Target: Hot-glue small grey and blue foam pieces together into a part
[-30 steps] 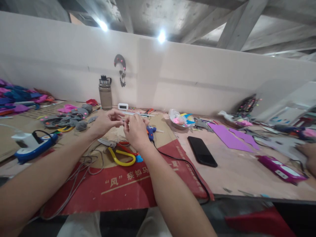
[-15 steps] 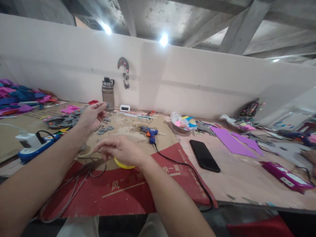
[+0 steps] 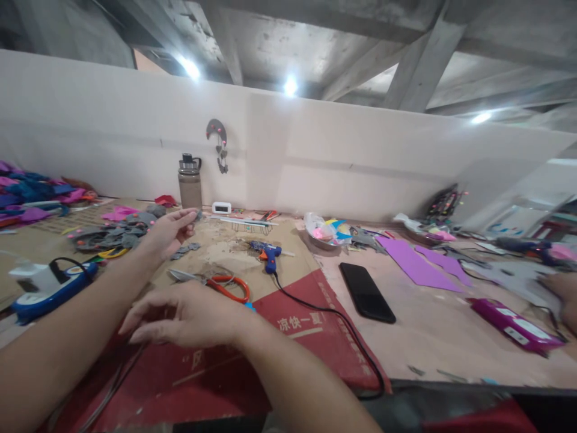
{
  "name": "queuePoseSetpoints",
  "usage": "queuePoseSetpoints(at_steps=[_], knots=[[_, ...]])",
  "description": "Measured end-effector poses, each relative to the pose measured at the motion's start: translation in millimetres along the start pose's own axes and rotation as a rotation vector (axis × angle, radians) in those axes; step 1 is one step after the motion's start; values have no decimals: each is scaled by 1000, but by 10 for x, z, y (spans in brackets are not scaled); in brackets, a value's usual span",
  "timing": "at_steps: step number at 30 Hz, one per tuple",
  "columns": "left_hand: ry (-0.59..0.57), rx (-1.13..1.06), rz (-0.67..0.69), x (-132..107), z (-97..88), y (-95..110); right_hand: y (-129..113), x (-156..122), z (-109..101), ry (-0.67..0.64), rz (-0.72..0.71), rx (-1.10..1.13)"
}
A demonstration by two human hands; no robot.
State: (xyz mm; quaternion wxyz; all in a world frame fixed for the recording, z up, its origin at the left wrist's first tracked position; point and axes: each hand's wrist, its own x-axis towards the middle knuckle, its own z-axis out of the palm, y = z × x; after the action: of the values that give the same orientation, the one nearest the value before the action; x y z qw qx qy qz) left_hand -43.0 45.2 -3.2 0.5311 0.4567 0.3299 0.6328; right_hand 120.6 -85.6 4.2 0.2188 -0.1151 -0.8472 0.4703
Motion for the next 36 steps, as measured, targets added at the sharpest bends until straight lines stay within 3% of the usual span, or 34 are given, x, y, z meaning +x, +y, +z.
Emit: queuePoseSetpoints(at_steps=[4, 9, 15, 21, 26, 30, 33, 36], knots=[[-13, 15, -25, -21, 28, -20, 36, 37, 41, 130, -23, -137], [64, -53, -8, 52, -89, 54, 184, 100, 134, 140, -92, -269], [153, -89, 10, 122, -236, 144, 414, 140, 393, 64, -219, -277], [212, -126, 70, 134, -304, 243, 413, 123, 486, -35, -214, -208], [195, -176, 85, 150, -328, 278, 416, 125, 403, 119, -227, -239], [155, -174, 54, 149, -284, 157, 423, 146, 367, 212, -201, -192], [100, -45, 8, 89, -172, 0, 395, 154, 359, 289, -174, -131], [22, 118, 8, -22, -17, -127, 347, 131, 285, 453, -69, -107]])
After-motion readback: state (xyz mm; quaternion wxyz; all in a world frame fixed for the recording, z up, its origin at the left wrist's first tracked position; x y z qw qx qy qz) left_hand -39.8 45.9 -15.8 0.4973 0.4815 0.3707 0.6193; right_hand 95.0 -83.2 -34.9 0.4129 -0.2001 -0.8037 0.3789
